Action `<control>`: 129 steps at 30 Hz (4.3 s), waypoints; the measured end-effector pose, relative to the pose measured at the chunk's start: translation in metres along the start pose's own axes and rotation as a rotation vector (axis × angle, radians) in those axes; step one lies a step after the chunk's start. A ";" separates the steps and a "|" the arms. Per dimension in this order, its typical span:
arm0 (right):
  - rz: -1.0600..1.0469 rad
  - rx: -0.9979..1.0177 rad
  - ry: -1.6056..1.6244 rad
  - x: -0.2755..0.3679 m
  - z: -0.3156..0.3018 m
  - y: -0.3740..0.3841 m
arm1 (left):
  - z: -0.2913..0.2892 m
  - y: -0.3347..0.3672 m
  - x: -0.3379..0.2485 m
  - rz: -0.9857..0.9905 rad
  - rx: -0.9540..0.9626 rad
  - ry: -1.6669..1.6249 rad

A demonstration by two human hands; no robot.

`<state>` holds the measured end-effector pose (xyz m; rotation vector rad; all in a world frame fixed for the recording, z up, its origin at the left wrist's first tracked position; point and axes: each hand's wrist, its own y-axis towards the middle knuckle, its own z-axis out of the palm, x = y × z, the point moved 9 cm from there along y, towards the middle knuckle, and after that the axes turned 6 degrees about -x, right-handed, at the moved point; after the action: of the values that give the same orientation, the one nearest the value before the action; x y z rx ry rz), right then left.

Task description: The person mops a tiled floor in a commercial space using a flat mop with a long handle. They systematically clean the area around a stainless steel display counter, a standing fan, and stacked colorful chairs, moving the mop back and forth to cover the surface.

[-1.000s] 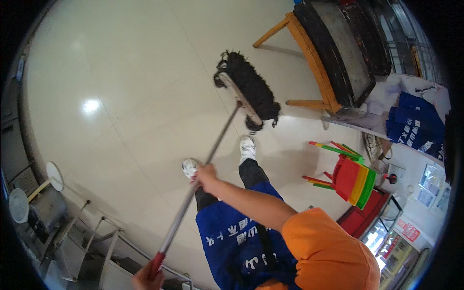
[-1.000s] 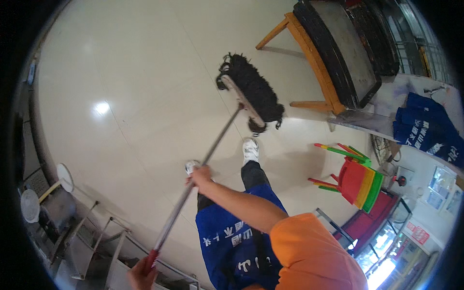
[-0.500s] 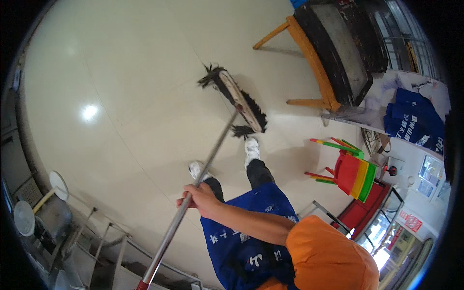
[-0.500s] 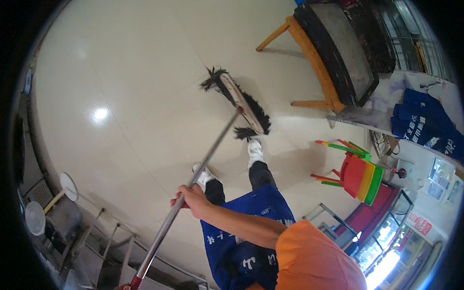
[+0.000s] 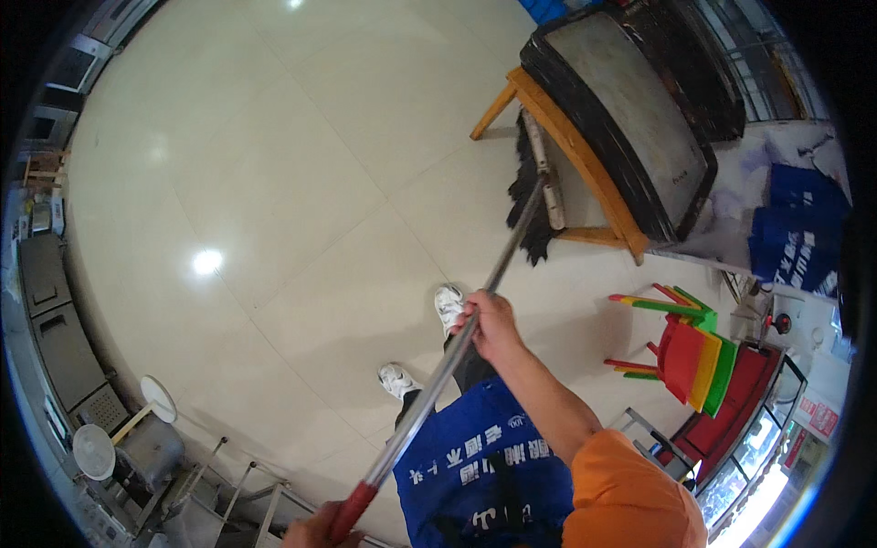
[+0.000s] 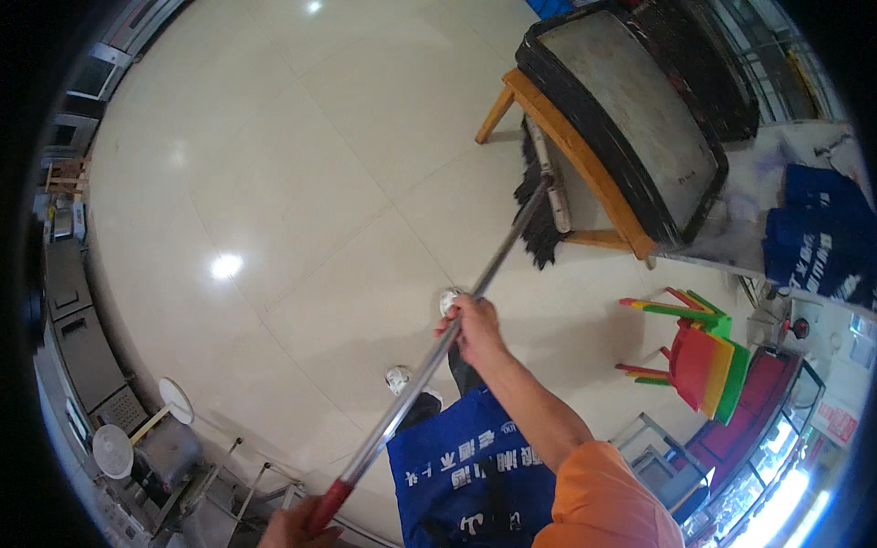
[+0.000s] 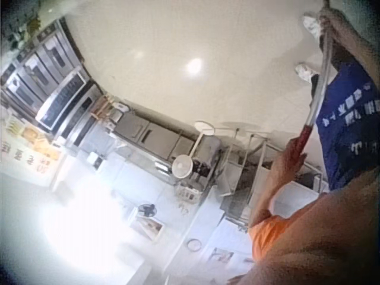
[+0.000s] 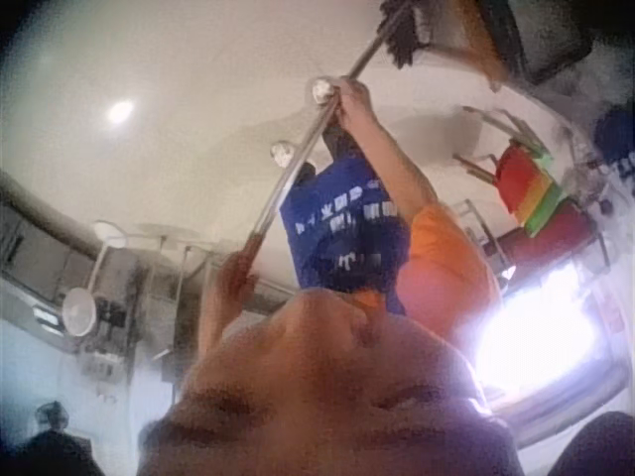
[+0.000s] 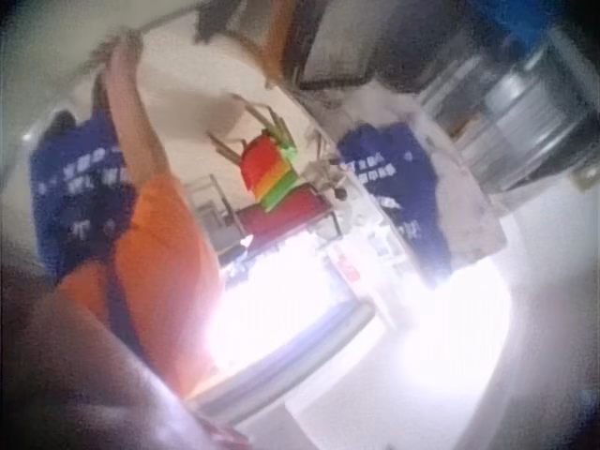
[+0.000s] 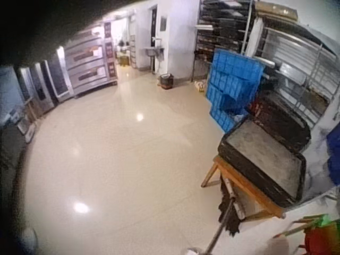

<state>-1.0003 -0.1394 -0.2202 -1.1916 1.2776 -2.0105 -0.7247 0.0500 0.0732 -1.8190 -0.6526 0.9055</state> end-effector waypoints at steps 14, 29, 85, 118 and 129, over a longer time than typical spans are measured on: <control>-0.389 -0.595 -1.196 0.284 -0.157 0.287 | 0.326 0.343 -0.243 0.208 0.108 -0.898; -0.097 -0.283 -1.394 0.031 -0.158 0.157 | 0.256 0.160 0.007 -0.220 0.212 -0.918; -0.316 -0.297 -1.310 -0.114 -0.251 0.016 | 0.503 -0.049 0.055 -0.388 0.454 -2.082; 0.169 0.172 -0.290 -0.323 -0.350 -0.317 | 0.434 -0.282 0.330 -0.309 -0.109 -0.923; -0.060 -0.041 0.203 -0.066 -0.444 -0.215 | 0.408 -0.204 0.079 -0.129 -0.127 -0.684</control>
<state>-1.3357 0.2199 -0.1396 -1.0771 1.4000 -2.2054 -1.0188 0.4021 0.1321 -1.5327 -1.2577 1.4354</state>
